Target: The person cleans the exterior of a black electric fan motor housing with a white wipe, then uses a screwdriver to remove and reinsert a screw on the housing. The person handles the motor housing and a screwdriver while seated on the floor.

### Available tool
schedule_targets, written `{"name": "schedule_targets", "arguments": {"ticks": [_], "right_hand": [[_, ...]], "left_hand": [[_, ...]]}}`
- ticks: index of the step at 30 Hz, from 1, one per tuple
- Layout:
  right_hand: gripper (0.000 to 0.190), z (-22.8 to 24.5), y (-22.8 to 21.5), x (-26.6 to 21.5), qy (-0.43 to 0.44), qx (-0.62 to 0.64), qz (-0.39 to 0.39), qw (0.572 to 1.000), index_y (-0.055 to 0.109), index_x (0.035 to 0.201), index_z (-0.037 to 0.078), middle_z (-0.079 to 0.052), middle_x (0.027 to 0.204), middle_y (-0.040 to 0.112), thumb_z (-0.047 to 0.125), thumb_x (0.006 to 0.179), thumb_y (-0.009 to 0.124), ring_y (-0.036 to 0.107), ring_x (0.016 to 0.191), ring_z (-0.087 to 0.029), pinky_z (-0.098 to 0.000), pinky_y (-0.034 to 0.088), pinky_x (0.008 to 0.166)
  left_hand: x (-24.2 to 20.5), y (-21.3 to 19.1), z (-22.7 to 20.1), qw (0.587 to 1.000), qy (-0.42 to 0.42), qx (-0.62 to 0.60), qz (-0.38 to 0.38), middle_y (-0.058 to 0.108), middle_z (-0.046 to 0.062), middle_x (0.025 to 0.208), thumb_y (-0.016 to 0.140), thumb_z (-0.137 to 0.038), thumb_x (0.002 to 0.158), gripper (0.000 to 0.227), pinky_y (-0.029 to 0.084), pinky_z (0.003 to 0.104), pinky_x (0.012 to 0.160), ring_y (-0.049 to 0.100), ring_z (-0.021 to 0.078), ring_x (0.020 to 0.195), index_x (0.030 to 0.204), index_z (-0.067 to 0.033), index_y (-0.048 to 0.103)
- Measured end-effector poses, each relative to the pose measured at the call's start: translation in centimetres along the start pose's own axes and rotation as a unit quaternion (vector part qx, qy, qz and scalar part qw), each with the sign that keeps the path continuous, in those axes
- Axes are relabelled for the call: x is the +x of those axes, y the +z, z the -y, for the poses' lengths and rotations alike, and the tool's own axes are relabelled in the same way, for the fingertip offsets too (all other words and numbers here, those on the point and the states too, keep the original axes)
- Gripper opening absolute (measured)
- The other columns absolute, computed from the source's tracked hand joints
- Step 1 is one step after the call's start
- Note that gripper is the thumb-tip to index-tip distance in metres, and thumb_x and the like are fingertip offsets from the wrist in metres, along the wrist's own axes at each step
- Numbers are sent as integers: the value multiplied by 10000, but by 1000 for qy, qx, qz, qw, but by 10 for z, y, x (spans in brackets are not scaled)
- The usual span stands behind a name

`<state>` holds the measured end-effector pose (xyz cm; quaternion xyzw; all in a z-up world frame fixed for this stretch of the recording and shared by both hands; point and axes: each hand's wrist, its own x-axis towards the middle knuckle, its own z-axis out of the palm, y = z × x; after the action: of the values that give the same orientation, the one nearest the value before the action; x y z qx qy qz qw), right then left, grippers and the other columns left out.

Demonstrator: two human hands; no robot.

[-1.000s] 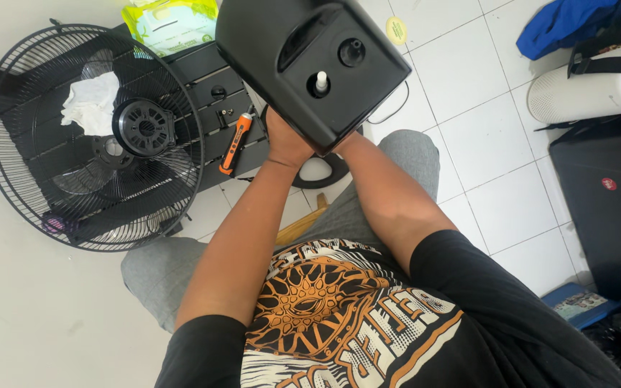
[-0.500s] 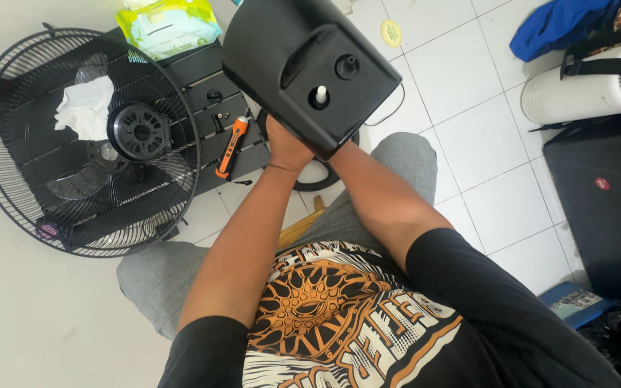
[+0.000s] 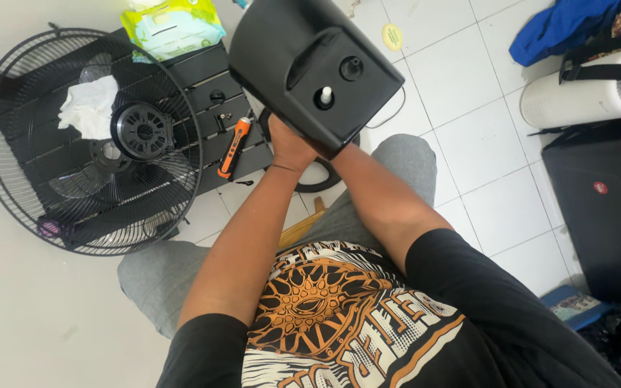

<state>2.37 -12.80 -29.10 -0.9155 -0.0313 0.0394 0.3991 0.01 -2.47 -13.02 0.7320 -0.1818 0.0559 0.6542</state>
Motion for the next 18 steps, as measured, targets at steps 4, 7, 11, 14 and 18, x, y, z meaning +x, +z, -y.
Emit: {"name": "schedule_targets", "arguments": {"ticks": [4,7,11,14,18], "right_hand": [[505,-15,-20,2,-17,13,41,999,577,1367,33,-217,1356,604,202,917,732,558,1285,-367,-452,437,1085],[510,-14,-25,5,-40,28,59,997,575,1371,31,-218,1358,602,200,916,732,557,1286,-368,-453,436,1086],[518,-1,-17,2,-72,55,75,993,571,1376,28,-220,1360,600,197,914,732,554,1287,-370,-455,434,1086],[523,11,-13,-5,-90,70,80,990,569,1380,26,-221,1362,598,195,913,732,552,1288,-370,-456,433,1086],[530,35,11,-22,-92,68,25,993,566,1385,24,-223,1364,596,193,911,733,550,1290,-372,-457,431,1087]], "left_hand": [[0,-7,-10,999,34,25,-10,719,108,1108,790,-44,849,333,563,337,902,709,234,1032,1143,-7,640],[3,-6,-14,997,-19,-67,22,723,105,1136,757,-54,884,320,563,333,922,702,236,1047,1176,-12,634],[1,-3,-10,999,-11,-34,10,718,106,1129,781,-67,847,346,562,336,919,693,235,1041,1160,-14,640],[-4,0,-4,998,13,67,-3,710,110,1111,797,-68,822,354,547,339,913,684,239,1042,1133,-17,636],[-9,8,2,999,-12,39,-35,684,104,1131,799,-80,833,386,550,334,920,675,232,1056,1159,-11,604]]}}
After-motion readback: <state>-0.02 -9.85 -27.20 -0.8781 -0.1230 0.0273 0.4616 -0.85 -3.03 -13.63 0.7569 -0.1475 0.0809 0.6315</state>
